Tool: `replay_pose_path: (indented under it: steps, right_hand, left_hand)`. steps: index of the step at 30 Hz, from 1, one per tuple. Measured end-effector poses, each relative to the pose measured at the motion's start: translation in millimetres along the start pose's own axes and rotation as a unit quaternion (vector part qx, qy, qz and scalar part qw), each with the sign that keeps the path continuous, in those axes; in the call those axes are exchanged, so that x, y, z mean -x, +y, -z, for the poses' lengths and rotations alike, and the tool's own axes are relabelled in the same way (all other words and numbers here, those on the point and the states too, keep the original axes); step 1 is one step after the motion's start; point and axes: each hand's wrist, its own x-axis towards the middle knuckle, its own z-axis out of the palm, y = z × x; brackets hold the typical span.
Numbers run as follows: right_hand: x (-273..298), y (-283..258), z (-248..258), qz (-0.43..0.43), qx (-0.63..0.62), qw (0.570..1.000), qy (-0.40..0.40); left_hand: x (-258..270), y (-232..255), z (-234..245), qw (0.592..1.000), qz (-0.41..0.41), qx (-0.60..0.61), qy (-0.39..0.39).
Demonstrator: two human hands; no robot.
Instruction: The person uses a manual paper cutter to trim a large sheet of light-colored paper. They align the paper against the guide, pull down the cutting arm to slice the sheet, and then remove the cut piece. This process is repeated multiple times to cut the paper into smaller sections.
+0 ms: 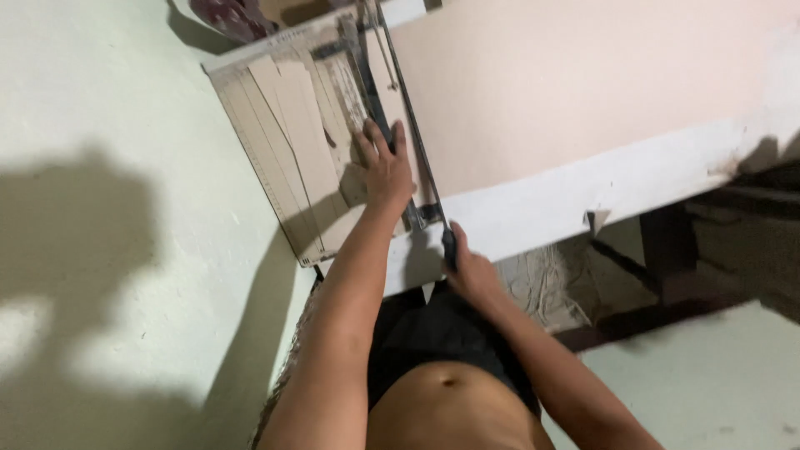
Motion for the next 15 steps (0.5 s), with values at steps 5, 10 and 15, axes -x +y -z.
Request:
replay_pose_path:
  steps: [5,10,15]
  right_hand:
    - [84.8,-55.6,118.7,-0.018,-0.153,0.987,-0.043]
    - [-18.2,29.6,106.9,-0.025,-0.416,0.908,0.053]
    - [-100.7,88.7,101.3,-0.074,-0.758,0.634,0.135]
  left_hand:
    - [1.4,-1.0,-13.6,0.951,-0.066,-0.292,-0.071]
    - [3.4,-13.4,-60.8,0.967,-0.238,0.053,-0.075]
    - [52.0,-45.5,-9.2,0.855,-0.368,-0.347,-0.112]
